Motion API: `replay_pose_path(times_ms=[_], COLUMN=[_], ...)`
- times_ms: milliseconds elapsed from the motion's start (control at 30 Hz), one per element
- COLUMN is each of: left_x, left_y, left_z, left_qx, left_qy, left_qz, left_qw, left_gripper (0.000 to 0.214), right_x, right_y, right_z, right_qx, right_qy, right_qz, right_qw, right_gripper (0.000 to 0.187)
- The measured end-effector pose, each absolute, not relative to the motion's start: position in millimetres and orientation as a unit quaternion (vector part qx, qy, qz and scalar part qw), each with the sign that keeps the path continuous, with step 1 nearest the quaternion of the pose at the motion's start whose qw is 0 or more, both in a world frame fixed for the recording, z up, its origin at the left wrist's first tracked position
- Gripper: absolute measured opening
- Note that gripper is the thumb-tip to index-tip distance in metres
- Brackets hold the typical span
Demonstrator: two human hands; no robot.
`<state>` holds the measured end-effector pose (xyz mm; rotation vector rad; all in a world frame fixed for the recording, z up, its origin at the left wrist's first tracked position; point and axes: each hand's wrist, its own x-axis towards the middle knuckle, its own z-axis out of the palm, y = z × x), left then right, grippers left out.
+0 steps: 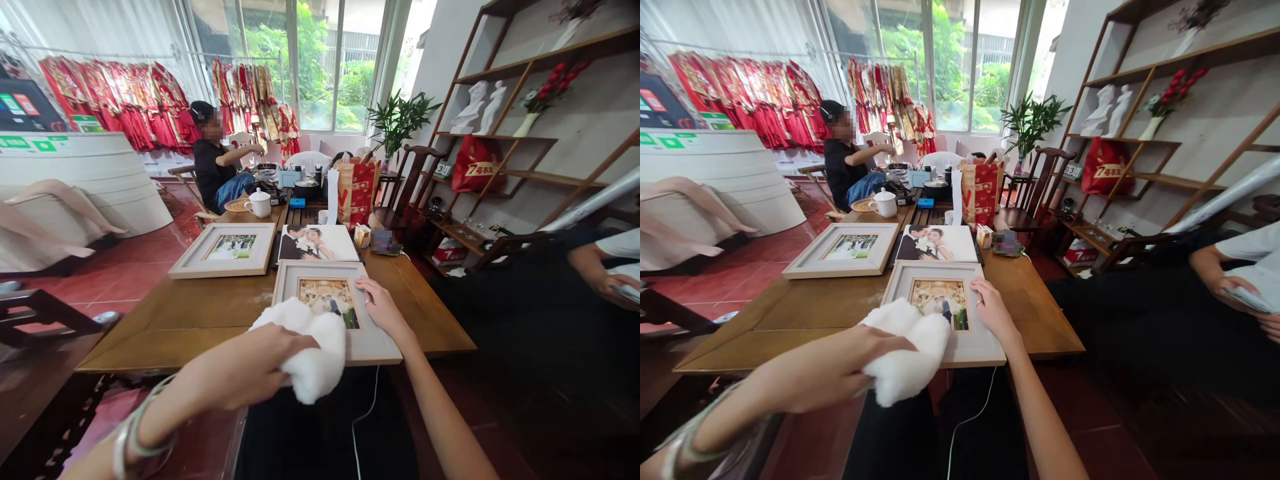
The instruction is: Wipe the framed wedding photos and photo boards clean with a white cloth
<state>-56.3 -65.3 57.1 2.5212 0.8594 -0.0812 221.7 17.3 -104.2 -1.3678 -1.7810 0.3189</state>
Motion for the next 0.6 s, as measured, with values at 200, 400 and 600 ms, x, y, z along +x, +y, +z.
replay_pose_path(times_ms=[200, 400, 600], left_x=[-119, -171, -177], left_y=[-69, -48, -54], left_z=[60, -14, -37], left_qx=[0.866, 0.813, 0.812], left_qy=[0.475, 0.572, 0.545], left_qz=[0.093, 0.096, 0.210], left_qw=[0.130, -0.049, -0.016], left_gripper=[0.056, 0.059, 0.060], right_x=[222, 222, 230], right_y=[12, 3, -41], right_z=[-97, -93, -100], right_qx=[-0.544, -0.538, -0.576], right_qy=[-0.705, -0.665, -0.538], right_qz=[0.142, 0.199, 0.302], right_qw=[0.432, 0.478, 0.536], right_gripper=[0.039, 0.032, 0.046])
